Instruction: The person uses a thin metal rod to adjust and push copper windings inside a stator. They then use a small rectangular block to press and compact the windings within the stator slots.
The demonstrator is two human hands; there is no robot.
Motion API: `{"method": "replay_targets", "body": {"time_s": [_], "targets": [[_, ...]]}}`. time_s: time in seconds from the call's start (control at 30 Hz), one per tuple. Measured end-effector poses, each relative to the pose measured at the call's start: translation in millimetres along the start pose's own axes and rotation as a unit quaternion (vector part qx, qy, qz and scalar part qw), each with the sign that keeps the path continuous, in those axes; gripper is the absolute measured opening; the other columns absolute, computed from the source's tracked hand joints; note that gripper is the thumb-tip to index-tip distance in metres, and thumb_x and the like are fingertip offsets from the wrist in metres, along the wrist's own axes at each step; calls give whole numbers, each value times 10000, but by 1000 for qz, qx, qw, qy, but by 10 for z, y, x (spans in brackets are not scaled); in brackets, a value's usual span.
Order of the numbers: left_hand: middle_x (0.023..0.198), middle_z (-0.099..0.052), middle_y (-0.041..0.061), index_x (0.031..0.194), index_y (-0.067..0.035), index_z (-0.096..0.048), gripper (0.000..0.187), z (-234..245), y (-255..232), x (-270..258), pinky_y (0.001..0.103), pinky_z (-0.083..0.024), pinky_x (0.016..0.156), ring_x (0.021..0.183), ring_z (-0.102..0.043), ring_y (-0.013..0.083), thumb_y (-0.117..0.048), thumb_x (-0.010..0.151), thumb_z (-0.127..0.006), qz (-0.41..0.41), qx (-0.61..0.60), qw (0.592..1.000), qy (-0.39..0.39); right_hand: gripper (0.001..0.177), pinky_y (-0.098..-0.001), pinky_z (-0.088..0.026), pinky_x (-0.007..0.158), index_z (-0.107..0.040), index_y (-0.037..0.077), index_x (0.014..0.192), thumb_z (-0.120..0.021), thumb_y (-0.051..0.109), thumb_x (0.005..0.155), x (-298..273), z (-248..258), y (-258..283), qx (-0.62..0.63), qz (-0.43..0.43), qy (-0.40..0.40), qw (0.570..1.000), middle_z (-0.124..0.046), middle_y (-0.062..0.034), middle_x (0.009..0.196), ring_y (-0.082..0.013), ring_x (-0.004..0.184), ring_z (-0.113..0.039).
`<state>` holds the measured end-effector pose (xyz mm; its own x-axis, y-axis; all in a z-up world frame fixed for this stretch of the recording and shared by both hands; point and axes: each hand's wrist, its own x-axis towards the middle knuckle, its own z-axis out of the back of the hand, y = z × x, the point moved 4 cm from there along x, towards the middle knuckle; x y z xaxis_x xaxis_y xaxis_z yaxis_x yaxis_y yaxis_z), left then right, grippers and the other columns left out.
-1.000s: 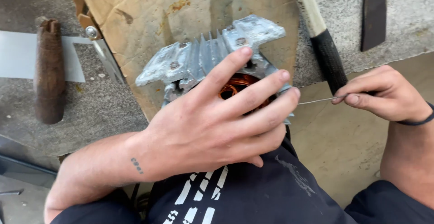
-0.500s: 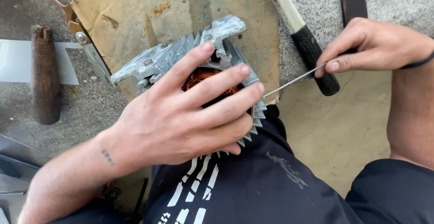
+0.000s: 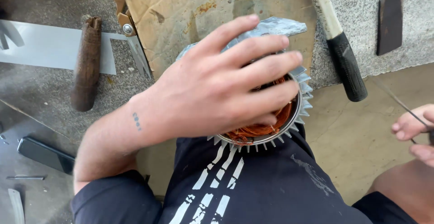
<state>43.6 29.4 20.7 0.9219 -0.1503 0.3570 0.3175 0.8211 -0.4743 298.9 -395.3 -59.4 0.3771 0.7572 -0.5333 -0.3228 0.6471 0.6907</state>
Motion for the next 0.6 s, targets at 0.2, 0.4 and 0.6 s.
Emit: {"method": "replay_targets", "body": {"time_s": [0.2,0.4,0.6], "targets": [[1281,-666,95,1273,-119,-642,471,-85,491,283,480,-477,984,1164,-631,338,-560,1119,-580,-99,-139,985,4,865,-438,-832,980,-324,242,1646,-661,229,850,-568,-708,804,242,299,52,922,-505,-14,1364,-342,1161,-764],[1398,-615,172,1375,-30,-553,692,-353,739,309,476,-469,1068,1302,-597,324,-615,1032,-413,-73,-447,880,142,800,-369,-497,353,-530,185,1407,-506,761,853,-673,-1485,1172,63,543,-433,716,-504,18,973,-127,512,-496],[1197,-457,80,1265,-79,-412,372,-327,644,99,352,-386,1004,1097,-450,204,-326,1048,-586,8,-495,867,57,311,-272,-194,355,-562,224,939,-437,509,937,-768,-1754,1223,162,598,-612,492,-346,120,582,-64,352,-288]]}}
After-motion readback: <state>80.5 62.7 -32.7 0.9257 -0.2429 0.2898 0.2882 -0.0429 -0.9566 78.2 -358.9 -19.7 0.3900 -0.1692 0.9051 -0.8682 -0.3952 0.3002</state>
